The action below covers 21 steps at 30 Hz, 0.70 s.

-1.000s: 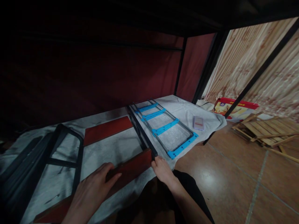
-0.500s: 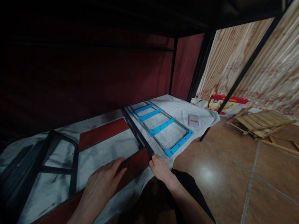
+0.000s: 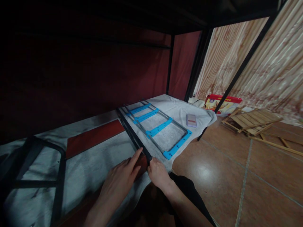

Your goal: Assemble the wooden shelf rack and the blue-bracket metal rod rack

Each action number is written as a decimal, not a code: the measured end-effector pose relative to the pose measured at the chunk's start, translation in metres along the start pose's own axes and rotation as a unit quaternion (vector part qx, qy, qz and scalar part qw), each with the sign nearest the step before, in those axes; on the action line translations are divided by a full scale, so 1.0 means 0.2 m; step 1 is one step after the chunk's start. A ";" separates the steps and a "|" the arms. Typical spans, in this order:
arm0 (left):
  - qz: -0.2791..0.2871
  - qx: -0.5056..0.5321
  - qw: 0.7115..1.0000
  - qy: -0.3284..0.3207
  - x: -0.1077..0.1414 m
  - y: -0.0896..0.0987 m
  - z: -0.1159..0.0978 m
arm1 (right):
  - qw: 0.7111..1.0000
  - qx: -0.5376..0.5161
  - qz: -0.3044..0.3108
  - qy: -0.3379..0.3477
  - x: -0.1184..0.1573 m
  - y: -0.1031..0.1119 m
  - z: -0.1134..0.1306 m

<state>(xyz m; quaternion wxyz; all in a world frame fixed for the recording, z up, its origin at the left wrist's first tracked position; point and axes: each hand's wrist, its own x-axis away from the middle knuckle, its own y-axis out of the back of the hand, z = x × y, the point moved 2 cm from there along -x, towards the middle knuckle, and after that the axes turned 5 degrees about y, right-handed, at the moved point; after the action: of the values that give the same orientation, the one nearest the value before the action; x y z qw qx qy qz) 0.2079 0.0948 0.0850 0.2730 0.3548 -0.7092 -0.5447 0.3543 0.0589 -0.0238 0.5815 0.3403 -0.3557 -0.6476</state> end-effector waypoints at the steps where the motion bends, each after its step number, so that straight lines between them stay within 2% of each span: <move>1: 0.006 -0.007 1.000 -0.014 -0.01 -0.01 -0.01 | 1.000 -0.004 -0.003 0.002 0.00 -0.01 -0.01; 5: 0.017 -0.042 0.998 -0.041 -0.06 -0.04 -0.04 | 0.998 -0.053 0.000 0.031 -0.02 -0.04 -0.06; 10: 0.064 0.006 0.997 -0.037 -0.10 -0.04 -0.04 | 0.992 -0.116 -0.001 0.052 -0.05 -0.03 -0.10; 17: 0.064 0.030 0.997 -0.002 -0.13 0.00 -0.02 | 0.987 -0.160 -0.010 -0.010 -0.08 -0.03 -0.13; 21: 0.061 0.014 0.998 0.017 -0.14 0.03 0.00 | 0.970 -0.237 0.008 -0.048 -0.10 -0.05 -0.16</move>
<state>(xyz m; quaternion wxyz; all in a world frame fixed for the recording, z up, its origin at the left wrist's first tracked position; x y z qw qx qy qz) 0.2234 0.1182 0.0908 0.3128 0.3244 -0.7321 -0.5108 0.3784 0.0773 -0.0474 0.6328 0.1587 -0.2225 -0.7245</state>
